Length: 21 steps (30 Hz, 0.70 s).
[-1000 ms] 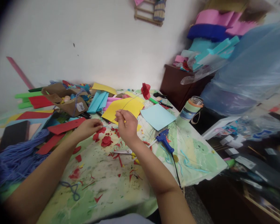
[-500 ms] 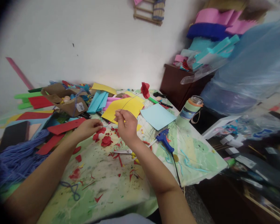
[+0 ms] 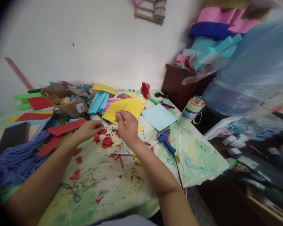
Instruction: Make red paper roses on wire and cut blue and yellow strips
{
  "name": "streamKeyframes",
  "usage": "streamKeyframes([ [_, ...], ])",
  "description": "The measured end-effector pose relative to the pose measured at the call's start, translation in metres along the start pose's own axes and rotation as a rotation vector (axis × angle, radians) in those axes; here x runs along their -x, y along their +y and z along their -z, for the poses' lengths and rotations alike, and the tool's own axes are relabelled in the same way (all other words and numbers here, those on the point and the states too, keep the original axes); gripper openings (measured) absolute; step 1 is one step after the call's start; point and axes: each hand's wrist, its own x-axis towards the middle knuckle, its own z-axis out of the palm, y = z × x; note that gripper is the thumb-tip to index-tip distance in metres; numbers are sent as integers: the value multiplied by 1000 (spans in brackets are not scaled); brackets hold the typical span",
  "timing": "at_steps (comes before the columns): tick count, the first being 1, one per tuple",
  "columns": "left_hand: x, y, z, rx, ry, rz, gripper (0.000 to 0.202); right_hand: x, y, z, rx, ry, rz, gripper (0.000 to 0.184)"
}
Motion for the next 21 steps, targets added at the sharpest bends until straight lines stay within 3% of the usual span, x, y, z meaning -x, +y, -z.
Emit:
streamKeyframes([
  [21, 4, 9, 2, 46, 32, 3, 14, 1, -1, 0, 6, 3, 8, 24],
])
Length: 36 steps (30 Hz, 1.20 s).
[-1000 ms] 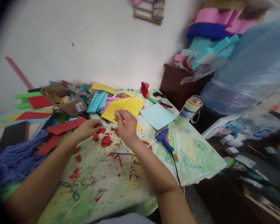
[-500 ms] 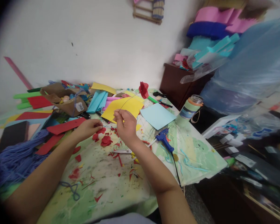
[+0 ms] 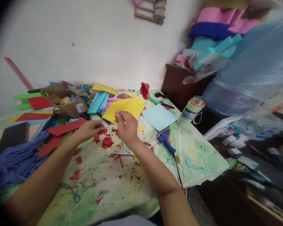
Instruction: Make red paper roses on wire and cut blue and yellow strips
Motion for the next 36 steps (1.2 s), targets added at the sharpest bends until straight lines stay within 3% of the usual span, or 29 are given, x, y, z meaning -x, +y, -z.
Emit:
streamKeyframes([
  [6, 5, 6, 3, 86, 105, -6, 12, 0, -2, -1, 7, -7, 26, 23],
  [11, 14, 16, 4, 303, 93, -35, 32, 1, -4, -5, 8, 3, -3, 23],
  [14, 21, 27, 4, 646, 115, 7, 41, 2, -4, -11, 16, -8, -52, 21],
  [16, 26, 36, 4, 922, 131, 63, 44, 4, -2, -16, -57, -61, -143, 22],
  [18, 30, 43, 3, 1059, 131, 94, 46, 6, 0, -20, -159, -114, -269, 22],
  [25, 41, 51, 7, 887, 80, 33, 59, 1, 3, -19, -351, -40, -530, 28],
  [30, 43, 55, 1, 736, -15, 16, 41, -1, 5, -18, -403, -10, -538, 33],
  [32, 43, 58, -2, 810, 10, 60, 40, 0, 6, -18, -454, -31, -526, 36],
  [36, 45, 60, -2, 990, 164, 71, 48, 4, 7, -23, -658, -83, -574, 45],
])
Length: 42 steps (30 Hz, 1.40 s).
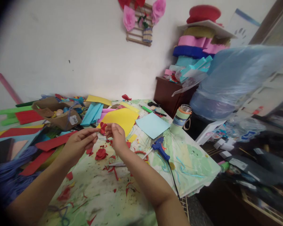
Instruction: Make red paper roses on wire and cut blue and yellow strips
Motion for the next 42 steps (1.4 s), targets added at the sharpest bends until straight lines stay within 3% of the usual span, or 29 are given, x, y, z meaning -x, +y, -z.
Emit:
streamKeyframes([
  [3, 1, 1, 1, 54, 39, -59, 53, 4, 5, -5, 40, -105, -78, 33],
  [7, -1, -1, 3, -37, 36, -79, 54, 14, 7, -14, 114, -258, -118, 20],
  [13, -3, -6, 4, -428, 89, -329, 43, 23, 3, -21, 114, -39, 28, 23],
  [15, 0, -6, 2, -531, 42, -382, 44, 23, 0, -23, 95, 40, 64, 24],
  [21, 6, 0, 3, -608, -128, -347, 63, 13, -25, -16, 26, 200, 116, 25],
  [26, -7, 2, 22, -790, -285, -392, 42, -1, -55, 6, -26, 333, 213, 29],
  [30, -16, 1, 33, -849, -302, -404, 38, -5, -65, 13, 17, 402, 255, 31],
  [35, -16, 1, 32, -880, -329, -308, 40, 0, -59, 4, 31, 343, 224, 28],
  [42, 4, 12, 19, -788, -299, -314, 44, 17, -48, -14, 58, 164, 174, 21],
])
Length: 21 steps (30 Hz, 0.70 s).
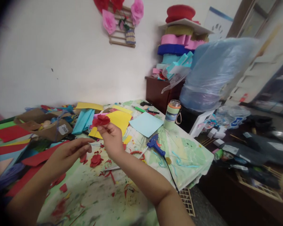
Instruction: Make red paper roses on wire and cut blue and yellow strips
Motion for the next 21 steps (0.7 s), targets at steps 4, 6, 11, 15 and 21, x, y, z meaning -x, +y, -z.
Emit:
streamKeyframes([
  [4, 7, 8, -2, -52, 77, -42, 41, 9, 3, -8, -81, -73, -14, 20],
  [6, 9, 9, -3, -101, 122, -58, 40, 11, 2, -9, -84, -81, -26, 20],
  [11, 6, 10, -5, -119, 130, -73, 40, 14, -4, -6, -30, -93, 2, 19],
  [15, 6, 10, -4, -101, 121, -94, 37, 12, -10, -4, -23, -68, -24, 25],
  [21, 8, 13, -3, -95, 115, -64, 36, 10, -10, -4, -68, -64, -69, 29],
])
